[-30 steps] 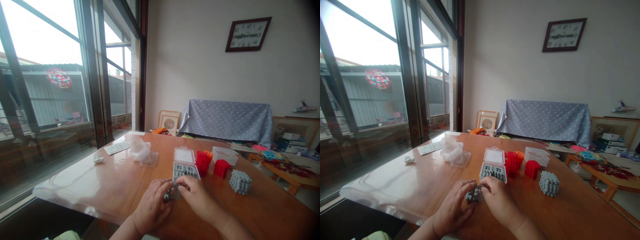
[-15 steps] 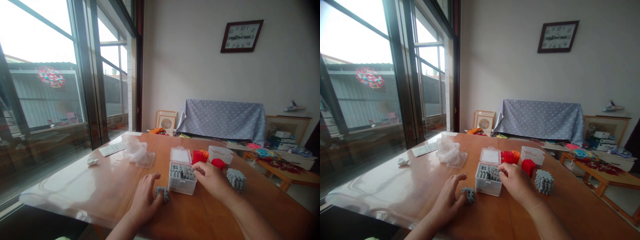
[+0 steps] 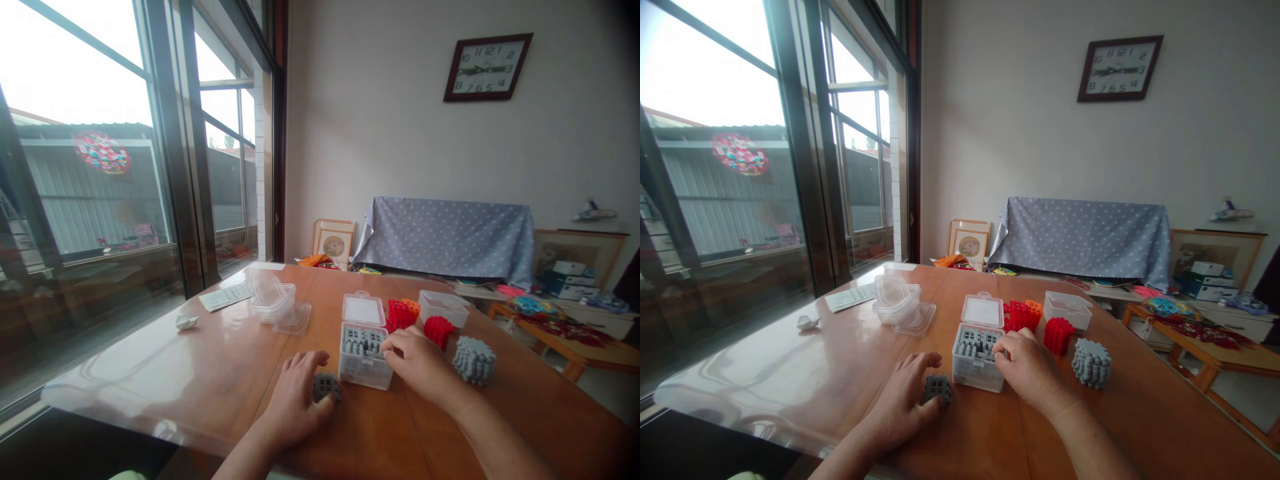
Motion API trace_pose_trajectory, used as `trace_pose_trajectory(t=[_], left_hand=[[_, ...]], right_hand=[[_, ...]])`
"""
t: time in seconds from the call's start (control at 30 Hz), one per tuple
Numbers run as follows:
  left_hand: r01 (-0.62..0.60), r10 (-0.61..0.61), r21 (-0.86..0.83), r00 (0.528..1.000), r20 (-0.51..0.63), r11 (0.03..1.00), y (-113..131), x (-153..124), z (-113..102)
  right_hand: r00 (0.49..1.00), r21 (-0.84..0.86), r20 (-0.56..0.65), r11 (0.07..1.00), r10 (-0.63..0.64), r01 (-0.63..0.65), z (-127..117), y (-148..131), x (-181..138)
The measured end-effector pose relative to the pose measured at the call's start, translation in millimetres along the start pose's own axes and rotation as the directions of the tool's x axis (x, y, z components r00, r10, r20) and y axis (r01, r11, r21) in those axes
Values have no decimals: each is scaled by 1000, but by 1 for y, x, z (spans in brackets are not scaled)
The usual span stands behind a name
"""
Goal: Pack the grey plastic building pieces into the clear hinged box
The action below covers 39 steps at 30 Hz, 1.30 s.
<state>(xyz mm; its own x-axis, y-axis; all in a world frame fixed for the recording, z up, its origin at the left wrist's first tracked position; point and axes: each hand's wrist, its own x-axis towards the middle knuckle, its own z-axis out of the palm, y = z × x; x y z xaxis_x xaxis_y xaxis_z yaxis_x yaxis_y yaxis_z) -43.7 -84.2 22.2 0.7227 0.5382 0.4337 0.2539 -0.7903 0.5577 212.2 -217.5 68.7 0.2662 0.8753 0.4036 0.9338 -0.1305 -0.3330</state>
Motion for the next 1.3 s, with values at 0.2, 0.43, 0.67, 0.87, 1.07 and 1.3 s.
trace_pose_trajectory(t=[0.2, 0.43, 0.67, 0.87, 1.07, 1.3], left_hand=[[5, -6, 35, 1000, 31, 999, 1, 1, 2], [-20, 18, 45, 999, 35, 999, -2, 1, 3], [-35, 36, 39, 999, -7, 999, -8, 0, 9], [-140, 135, -40, 985, -105, 989, -7, -6, 8], [-345, 331, -52, 926, -179, 937, -6, -18, 9], [-389, 391, 59, 883, -261, 919, -7, -20, 9]], right_hand=[[999, -10, 25, 999, -40, 41, 2, -1, -3], [999, -3, -35, 1000, -27, 27, 0, -4, -4], [981, 58, -191, 997, -44, 56, 2, -27, -9], [985, 172, -147, 979, -88, 113, 16, -64, -18], [996, 215, -27, 973, -81, 85, 40, -96, -21], [998, 512, 69, 858, 5, -40, 39, -92, -17]])
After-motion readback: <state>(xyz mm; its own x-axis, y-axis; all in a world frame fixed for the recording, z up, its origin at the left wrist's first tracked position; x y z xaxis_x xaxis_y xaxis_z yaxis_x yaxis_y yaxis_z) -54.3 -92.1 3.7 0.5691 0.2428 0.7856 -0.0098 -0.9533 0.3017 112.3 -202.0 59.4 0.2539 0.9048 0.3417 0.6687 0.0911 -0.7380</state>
